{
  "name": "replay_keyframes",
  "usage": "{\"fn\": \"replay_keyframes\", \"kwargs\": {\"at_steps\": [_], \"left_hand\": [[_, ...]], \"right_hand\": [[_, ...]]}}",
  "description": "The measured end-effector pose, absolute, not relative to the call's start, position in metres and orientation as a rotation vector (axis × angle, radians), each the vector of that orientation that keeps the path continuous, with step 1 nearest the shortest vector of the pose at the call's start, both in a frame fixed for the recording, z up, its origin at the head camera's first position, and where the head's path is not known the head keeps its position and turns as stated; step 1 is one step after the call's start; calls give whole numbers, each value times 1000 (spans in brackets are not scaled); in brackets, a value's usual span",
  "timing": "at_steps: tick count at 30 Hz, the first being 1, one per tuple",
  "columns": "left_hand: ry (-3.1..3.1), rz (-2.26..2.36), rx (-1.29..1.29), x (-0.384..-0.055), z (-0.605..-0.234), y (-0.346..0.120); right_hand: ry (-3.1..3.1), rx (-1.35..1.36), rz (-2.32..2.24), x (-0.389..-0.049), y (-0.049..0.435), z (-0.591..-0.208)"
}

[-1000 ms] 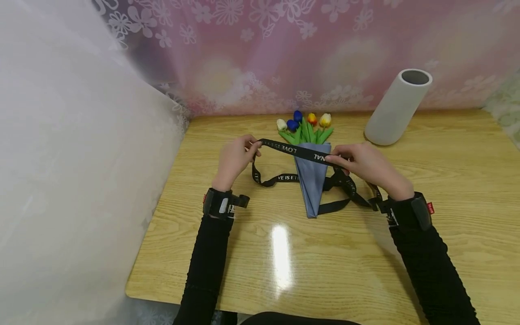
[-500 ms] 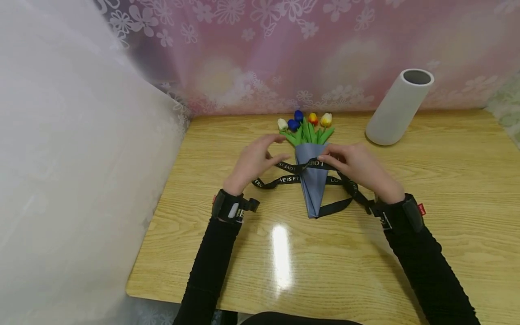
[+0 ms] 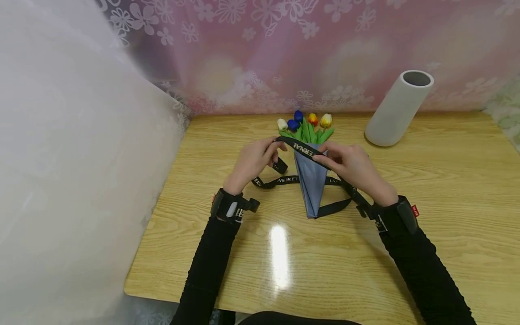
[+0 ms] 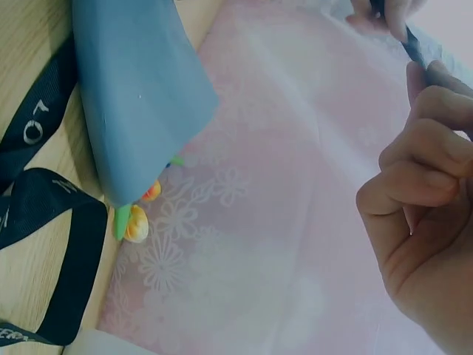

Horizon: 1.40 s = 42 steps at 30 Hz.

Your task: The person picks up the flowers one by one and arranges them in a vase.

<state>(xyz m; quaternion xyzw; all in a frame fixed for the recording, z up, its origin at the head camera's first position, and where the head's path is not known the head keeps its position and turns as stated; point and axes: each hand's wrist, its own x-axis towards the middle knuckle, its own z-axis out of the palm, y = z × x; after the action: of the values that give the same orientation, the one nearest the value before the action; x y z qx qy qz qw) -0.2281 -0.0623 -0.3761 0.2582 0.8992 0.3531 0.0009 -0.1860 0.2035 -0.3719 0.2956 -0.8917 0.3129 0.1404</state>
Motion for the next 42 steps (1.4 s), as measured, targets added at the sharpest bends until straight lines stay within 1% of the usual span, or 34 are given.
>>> {"fn": "replay_keyframes", "kwargs": {"at_steps": [5,10,14,19,22,24,26,30,33,35,37,42], "left_hand": [[2971,1200,470,-237,-369,-103],[3214,1091,128,-238,-365,-138],[3297,849,23,-237,-366,-150],[3284,739,-27,-233,-362,-144],[3258,794,83,-226,-354,-130],[3217,813,240,-219,-352,-116],[3149,799,449,-211,-357,-101],[2941,647,861,-196,-382,-75],[2799,503,1055,-186,-406,-64],[2739,415,1099,-180,-419,-64],[2681,369,1071,-176,-428,-67],[2590,351,850,-173,-435,-96]], "right_hand": [[-2589,815,928,-189,210,-371],[-2555,760,864,-190,220,-368],[-2535,711,793,-190,228,-363],[-2545,639,747,-186,238,-354],[-2525,603,748,-182,242,-350],[-2511,616,742,-181,242,-350],[-2525,652,725,-180,242,-355],[-2678,791,602,-177,247,-379],[-2872,905,432,-170,256,-403],[-3019,962,377,-163,262,-417],[-3160,957,374,-157,268,-427],[-3340,786,480,-143,288,-436]]}}
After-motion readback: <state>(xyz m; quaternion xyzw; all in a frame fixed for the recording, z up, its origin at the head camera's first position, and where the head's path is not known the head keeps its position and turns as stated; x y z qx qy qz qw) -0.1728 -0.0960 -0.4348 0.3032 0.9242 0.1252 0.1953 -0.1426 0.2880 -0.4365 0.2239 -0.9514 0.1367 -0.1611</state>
